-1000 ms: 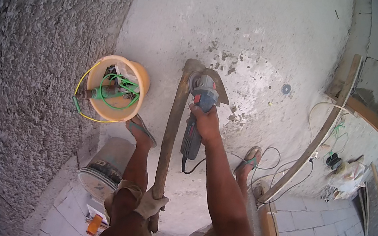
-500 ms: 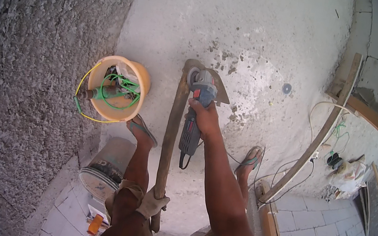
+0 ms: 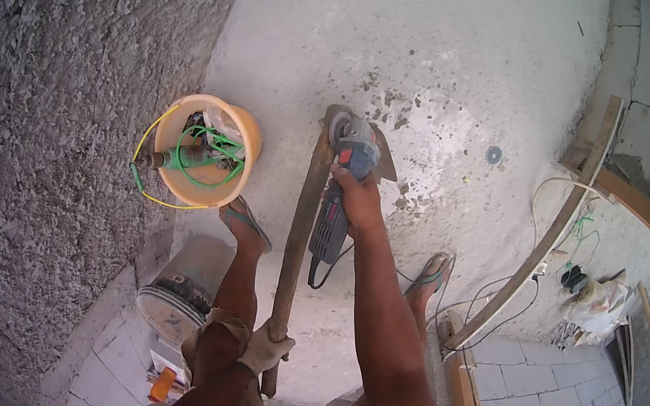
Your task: The person uses an angle grinder to grind a section of the concrete floor while holding a pickaxe. They then remove the grinding disc from the angle grinder and place the tool on the floor.
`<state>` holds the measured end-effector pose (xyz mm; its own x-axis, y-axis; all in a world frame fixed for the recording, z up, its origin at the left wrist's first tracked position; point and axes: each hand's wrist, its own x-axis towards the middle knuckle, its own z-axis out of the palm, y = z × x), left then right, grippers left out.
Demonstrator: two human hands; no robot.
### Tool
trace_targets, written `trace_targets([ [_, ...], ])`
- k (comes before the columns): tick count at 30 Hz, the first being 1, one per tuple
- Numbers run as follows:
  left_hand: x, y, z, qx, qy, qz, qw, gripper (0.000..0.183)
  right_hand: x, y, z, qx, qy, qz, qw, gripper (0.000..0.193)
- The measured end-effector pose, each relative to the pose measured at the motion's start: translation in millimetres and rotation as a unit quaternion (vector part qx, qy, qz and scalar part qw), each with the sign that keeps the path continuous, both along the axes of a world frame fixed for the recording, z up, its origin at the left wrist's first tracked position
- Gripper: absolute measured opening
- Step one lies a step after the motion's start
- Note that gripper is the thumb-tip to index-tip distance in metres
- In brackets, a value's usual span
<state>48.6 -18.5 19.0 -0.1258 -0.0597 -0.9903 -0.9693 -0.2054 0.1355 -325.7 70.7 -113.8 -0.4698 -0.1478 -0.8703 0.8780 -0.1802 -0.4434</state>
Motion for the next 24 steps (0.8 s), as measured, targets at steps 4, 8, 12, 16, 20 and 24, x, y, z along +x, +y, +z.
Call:
trace_targets([
  [4, -3.0, 0.9, 1.6, -0.003, -0.003, -0.005, 1.000, 0.036, -15.0, 1.2, -2.0, 0.009, 0.024, -0.016, 1.000, 0.043],
  [8, 0.7, -2.8, 4.3, -0.005, -0.003, -0.012, 1.000, 0.036, -3.6, 23.7, 24.3, -0.060, -0.085, -0.027, 0.994, 0.041],
  [12, 3.0, -2.7, 3.1, -0.009, -0.003, -0.011, 1.000, 0.035, 20.9, 42.6, 37.1, -0.047, -0.092, 0.017, 0.995, 0.040],
  [16, 2.4, -0.6, 0.8, -0.008, 0.008, -0.022, 1.000, 0.034, 8.2, 38.7, 26.1, -0.030, -0.050, 0.020, 0.998, 0.041],
  [20, -1.5, 3.5, 1.9, -0.019, 0.008, -0.028, 0.999, 0.035, -4.0, 33.8, 15.9, -0.001, -0.055, 0.033, 0.998, 0.044],
  [24, 6.6, 2.0, -0.5, -0.026, 0.010, -0.028, 0.999, 0.036, 2.6, 30.5, 14.4, -0.010, -0.033, 0.054, 0.998, 0.045],
])
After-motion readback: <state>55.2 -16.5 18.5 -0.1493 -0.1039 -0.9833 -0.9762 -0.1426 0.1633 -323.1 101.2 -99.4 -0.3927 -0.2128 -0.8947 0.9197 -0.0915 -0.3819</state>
